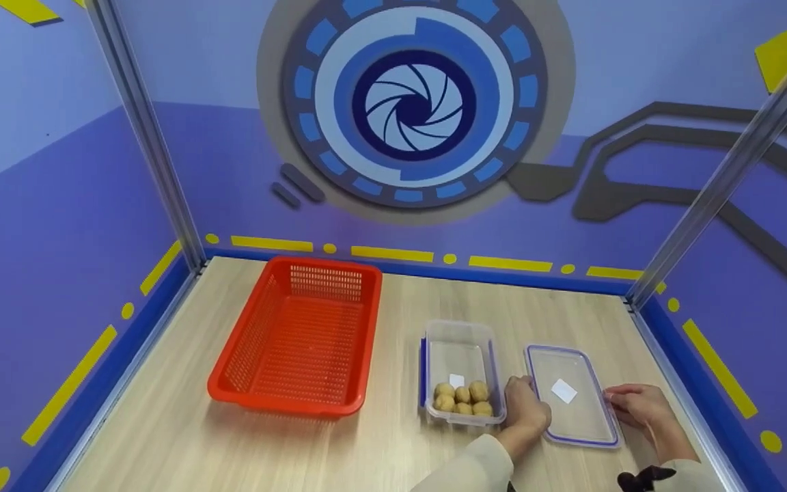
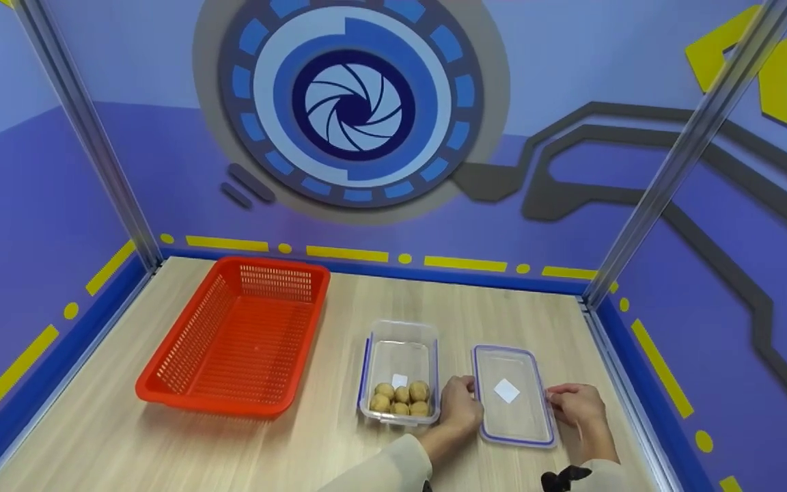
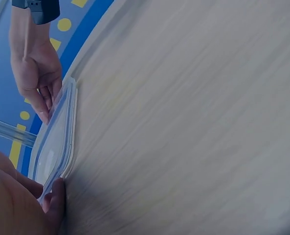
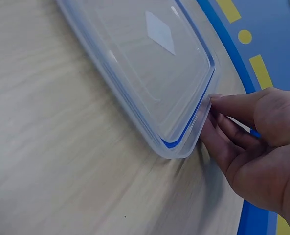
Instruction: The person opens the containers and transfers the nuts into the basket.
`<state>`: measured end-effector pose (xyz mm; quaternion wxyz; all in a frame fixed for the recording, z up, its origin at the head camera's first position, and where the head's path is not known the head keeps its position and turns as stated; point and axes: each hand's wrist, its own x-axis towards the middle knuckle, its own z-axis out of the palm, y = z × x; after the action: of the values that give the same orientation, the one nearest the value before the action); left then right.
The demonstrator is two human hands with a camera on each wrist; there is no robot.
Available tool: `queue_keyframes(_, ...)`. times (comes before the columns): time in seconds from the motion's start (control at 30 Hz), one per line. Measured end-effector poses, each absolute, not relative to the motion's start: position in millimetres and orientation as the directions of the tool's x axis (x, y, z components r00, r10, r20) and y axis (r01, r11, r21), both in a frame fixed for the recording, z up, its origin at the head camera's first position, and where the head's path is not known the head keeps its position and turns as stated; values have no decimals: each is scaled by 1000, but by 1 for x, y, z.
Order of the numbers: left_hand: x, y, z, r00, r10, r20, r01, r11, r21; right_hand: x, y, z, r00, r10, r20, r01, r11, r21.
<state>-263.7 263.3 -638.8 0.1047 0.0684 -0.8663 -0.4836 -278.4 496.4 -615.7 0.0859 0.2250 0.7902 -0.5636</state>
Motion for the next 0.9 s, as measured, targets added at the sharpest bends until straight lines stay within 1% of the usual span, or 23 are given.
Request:
queue_keyframes(0.13, -264, 263, -640, -969, -217, 115, -22, 545, 838, -276, 495, -615, -883, 253, -394, 456, 271, -848)
queue_keyframes(0.33, -261, 264, -642, -971, -214, 102, -29, 535, 845, -273, 497, -619, -864, 264, -429, 492, 256, -832)
queue_keyframes(0.57, -261, 261, -639, -975, -195, 104, -25, 563, 826, -272, 495, -618, -871, 269, -411, 478, 277, -833)
queue_keyframes(0.8, -263, 259, -640, -972, -185, 148, 17, 566, 824, -271, 492, -615, -894, 248, -374, 440, 321, -839)
queue_keyframes(0.9, -263, 258, -638, -975, -176, 139, 14, 571, 821, -272, 491, -614, -891, 257, -374, 445, 337, -829)
